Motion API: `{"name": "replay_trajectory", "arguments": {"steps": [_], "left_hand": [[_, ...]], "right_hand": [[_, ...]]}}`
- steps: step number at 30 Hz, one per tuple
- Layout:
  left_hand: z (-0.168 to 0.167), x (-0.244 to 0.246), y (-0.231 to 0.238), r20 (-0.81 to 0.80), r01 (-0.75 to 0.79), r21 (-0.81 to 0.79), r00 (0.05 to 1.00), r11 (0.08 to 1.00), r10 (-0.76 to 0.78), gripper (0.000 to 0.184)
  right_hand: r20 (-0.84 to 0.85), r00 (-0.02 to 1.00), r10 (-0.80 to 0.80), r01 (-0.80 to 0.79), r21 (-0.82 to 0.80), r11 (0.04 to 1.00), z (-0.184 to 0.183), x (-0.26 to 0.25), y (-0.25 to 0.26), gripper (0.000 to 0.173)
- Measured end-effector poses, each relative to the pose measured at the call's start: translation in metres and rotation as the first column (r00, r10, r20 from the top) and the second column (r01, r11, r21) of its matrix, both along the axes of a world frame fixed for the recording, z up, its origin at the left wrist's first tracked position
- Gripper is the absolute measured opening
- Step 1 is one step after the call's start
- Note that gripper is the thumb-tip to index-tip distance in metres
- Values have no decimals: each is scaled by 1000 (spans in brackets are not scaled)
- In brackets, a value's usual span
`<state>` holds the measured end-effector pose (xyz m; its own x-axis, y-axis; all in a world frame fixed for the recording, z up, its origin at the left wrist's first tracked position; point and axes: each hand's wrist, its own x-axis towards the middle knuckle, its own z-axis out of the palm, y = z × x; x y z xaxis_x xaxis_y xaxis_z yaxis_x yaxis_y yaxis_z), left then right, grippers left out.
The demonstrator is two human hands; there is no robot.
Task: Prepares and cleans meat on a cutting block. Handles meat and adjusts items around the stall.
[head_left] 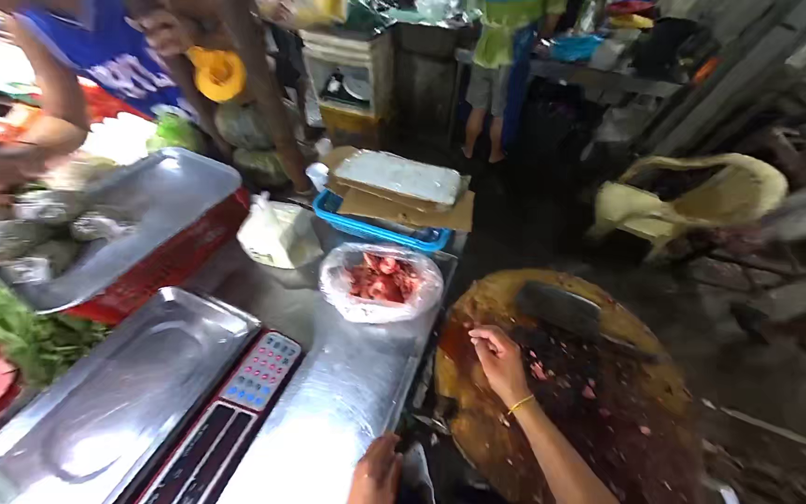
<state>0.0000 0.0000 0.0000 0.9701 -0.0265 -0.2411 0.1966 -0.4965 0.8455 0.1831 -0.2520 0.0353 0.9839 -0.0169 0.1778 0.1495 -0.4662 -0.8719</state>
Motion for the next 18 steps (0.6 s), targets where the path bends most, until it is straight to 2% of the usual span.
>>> {"name": "replay_trajectory", "arguments": {"steps": [3,6,9,12,16,18], "left_hand": [[-1,-6,-3,21,70,35,997,997,-70,30],[3,-7,-13,-11,99,61,995,993,-98,30],[12,-15,-27,14,66,115,998,991,-68,30],[30,-33,-56,-19,0,146,1000,989,3,31],[48,-84,-99,-132,-33,193,990,981,59,32],[50,-110,-111,-158,-51,226,984,973,88,32]], "right_hand": [[-252,952,-174,97,-293,951,-18,-13,-106,27],[-310,895,-321,91,-577,812,-29,-5,-210,37],[-358,863,-356,-12,-719,695,-42,14,-280,48],[-443,856,-266,-162,-719,676,-47,37,-308,54],[-478,851,-216,-208,-686,698,-43,47,-307,69],[-436,871,-228,-179,-712,679,-40,44,-307,67]]}}
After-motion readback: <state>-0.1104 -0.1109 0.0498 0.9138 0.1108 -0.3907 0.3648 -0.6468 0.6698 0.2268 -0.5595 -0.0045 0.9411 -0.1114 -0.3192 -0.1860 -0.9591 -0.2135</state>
